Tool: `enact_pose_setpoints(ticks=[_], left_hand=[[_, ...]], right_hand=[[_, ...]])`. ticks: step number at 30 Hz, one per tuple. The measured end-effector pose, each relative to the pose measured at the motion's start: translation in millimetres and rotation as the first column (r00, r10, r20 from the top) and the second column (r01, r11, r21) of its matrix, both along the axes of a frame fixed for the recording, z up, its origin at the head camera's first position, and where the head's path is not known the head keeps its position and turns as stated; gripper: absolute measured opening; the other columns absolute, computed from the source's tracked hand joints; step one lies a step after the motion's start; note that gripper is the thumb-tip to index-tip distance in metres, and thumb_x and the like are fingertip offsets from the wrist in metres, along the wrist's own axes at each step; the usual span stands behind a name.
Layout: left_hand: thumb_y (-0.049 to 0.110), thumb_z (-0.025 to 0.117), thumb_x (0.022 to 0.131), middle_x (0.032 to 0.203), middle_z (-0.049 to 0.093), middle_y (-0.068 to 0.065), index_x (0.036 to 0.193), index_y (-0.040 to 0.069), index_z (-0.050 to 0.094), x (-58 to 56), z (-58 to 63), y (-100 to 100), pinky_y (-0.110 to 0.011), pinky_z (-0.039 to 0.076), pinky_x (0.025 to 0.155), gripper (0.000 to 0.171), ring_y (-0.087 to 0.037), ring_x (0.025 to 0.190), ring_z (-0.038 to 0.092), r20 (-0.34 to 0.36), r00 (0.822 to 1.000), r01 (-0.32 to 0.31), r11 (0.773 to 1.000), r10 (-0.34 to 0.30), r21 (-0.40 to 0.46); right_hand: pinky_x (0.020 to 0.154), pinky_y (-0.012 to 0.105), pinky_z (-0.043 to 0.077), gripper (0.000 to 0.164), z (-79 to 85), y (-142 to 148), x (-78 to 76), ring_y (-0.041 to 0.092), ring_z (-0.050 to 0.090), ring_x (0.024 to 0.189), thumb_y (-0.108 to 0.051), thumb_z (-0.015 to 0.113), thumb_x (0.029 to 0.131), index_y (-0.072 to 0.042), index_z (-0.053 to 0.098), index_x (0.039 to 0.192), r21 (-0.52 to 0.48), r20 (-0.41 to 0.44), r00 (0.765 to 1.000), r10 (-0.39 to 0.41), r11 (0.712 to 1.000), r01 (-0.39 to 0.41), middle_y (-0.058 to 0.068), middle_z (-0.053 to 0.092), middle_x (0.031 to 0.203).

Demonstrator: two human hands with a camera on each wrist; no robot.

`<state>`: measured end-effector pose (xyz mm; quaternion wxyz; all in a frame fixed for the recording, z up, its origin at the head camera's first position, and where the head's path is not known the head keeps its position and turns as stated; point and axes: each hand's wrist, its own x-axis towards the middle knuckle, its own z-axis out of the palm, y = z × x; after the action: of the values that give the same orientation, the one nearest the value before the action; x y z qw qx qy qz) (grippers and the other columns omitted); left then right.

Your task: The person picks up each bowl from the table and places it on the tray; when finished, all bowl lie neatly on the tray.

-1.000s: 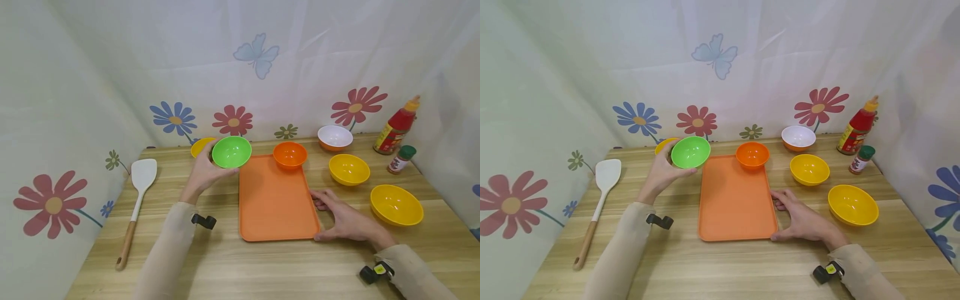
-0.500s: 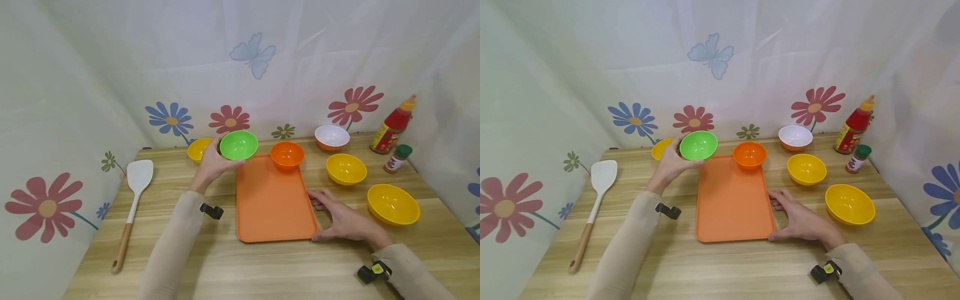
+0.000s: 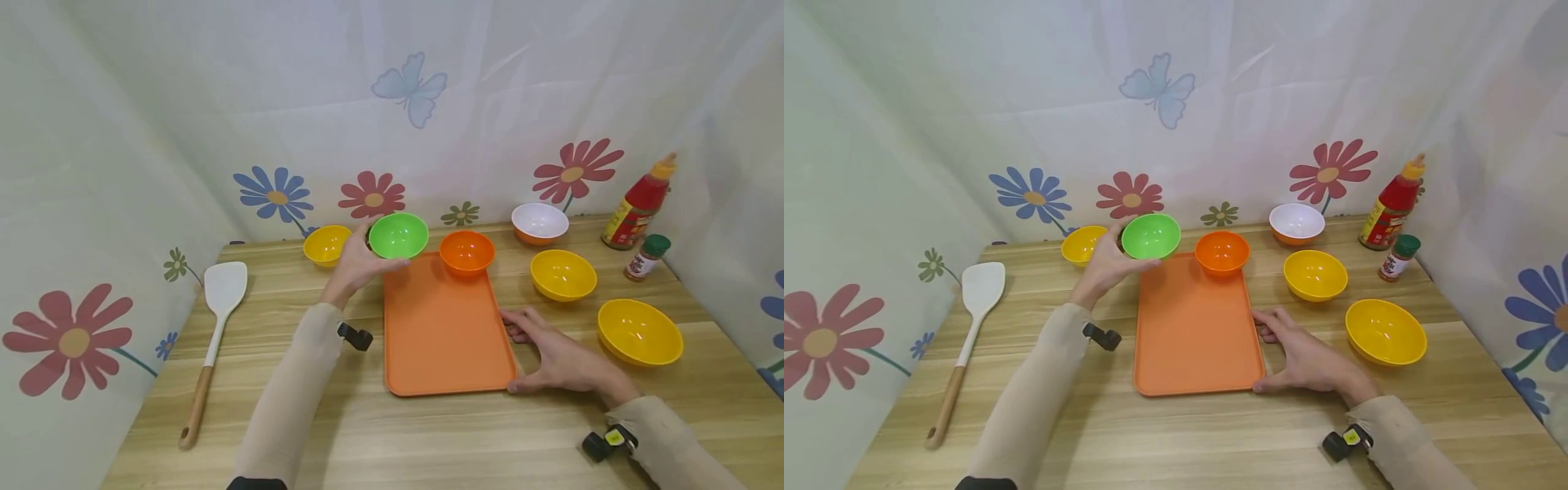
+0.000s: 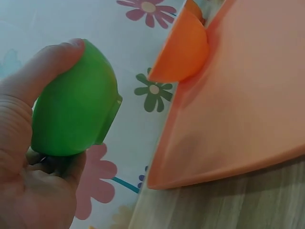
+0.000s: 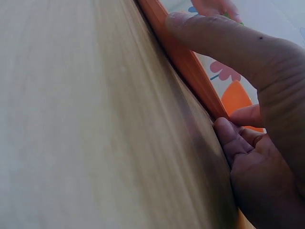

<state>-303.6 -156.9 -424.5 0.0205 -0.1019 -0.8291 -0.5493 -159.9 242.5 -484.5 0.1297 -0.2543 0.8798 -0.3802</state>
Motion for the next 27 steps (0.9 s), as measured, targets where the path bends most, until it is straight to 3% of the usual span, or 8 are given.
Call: enact_pose_setpoints(ticks=[8, 14, 19, 27], left_hand=[[0.042, 0.108, 0.071, 0.162, 0.055, -0.009, 0.169, 0.014, 0.041, -7.6, -17.3, 5, -0.055, 0.050, 0.122, 0.122, -0.033, 0.139, 0.056, 0.043, 0.999, 0.010, 1.000, -0.010, -0.016], [0.048, 0.107, 0.071, 0.159, 0.057, -0.008, 0.167, 0.016, 0.044, -9.4, -28.3, 7, -0.056, 0.051, 0.121, 0.119, -0.032, 0.137, 0.056, 0.066, 0.998, 0.007, 0.996, -0.001, -0.086], [0.050, 0.107, 0.070, 0.160, 0.056, -0.010, 0.167, 0.015, 0.046, -11.0, -34.9, 10, -0.057, 0.050, 0.122, 0.120, -0.033, 0.137, 0.056, 0.069, 0.998, 0.016, 0.990, -0.007, -0.137], [0.042, 0.109, 0.070, 0.158, 0.058, -0.005, 0.166, 0.016, 0.049, -14.8, -47.3, 14, -0.057, 0.049, 0.122, 0.115, -0.031, 0.136, 0.057, 0.025, 0.998, 0.053, 0.992, -0.050, -0.111]], right_hand=[[0.123, 0.050, 0.049, 0.124, -1.9, 0, -0.3, 0.028, 0.060, 0.142, -0.052, 0.102, 0.078, -0.016, 0.032, 0.174, -0.010, 0.001, 1.000, -0.002, 1.000, 0.002, 0.006, 0.044, 0.156], [0.122, 0.053, 0.048, 0.124, -3.3, 1, -1.5, 0.030, 0.059, 0.142, -0.053, 0.101, 0.079, -0.014, 0.031, 0.175, 0.001, 0.002, 1.000, 0.003, 1.000, -0.003, 0.007, 0.043, 0.155], [0.123, 0.053, 0.048, 0.126, -3.6, 1, -3.2, 0.028, 0.059, 0.143, -0.054, 0.102, 0.077, -0.017, 0.031, 0.175, 0.015, 0.025, 1.000, -0.014, 1.000, 0.013, 0.004, 0.043, 0.155], [0.123, 0.054, 0.048, 0.127, -3.2, 1, -3.5, 0.029, 0.059, 0.144, -0.055, 0.101, 0.077, -0.017, 0.030, 0.175, 0.015, 0.026, 1.000, -0.016, 1.000, 0.015, 0.004, 0.042, 0.155]])
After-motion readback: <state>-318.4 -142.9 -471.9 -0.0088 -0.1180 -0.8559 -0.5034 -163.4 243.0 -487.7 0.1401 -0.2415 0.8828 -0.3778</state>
